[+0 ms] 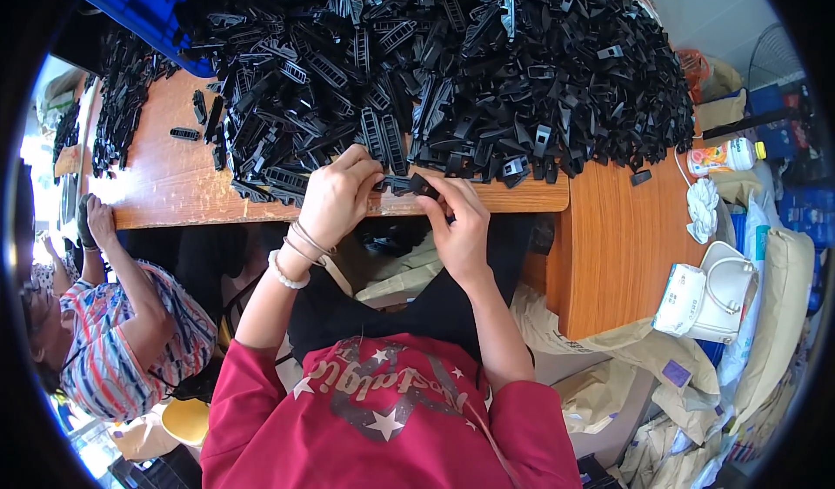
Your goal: Manually assembling small black plastic components by snapping them together at a workbench.
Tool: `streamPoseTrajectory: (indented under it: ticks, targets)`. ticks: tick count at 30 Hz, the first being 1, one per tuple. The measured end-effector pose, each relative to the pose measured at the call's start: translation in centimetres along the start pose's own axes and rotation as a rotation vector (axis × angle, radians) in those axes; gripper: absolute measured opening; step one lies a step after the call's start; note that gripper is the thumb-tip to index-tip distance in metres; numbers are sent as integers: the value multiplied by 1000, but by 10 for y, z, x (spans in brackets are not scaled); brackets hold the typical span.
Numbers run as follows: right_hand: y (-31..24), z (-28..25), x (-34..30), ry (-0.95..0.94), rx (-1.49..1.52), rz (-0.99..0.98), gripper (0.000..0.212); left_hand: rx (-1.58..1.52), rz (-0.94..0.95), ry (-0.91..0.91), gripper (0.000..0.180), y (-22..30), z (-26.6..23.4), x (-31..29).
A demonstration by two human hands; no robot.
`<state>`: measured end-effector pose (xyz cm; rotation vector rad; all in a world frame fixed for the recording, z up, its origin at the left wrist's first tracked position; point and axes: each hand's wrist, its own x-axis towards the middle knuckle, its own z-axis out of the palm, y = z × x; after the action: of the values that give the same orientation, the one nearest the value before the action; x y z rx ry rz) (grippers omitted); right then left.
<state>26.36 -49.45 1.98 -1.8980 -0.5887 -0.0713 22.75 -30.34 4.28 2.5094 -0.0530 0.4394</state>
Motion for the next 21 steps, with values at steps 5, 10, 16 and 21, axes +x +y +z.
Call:
streamPoseTrajectory:
  ticks: [5, 10, 16, 21]
  targets:
    - [-4, -1, 5, 28, 21, 33, 24, 4, 5, -172, 8, -6, -6, 12]
    - [1, -4, 3, 20, 65, 78, 25, -101, -24, -75, 15, 10, -9, 0]
    - [-7, -14, 8, -125, 16, 14, 29, -205, -23, -99, 22, -2, -10, -19]
    - [1, -12, 3, -129, -14, -68, 29, -203, 36, -125, 25, -7, -5, -22]
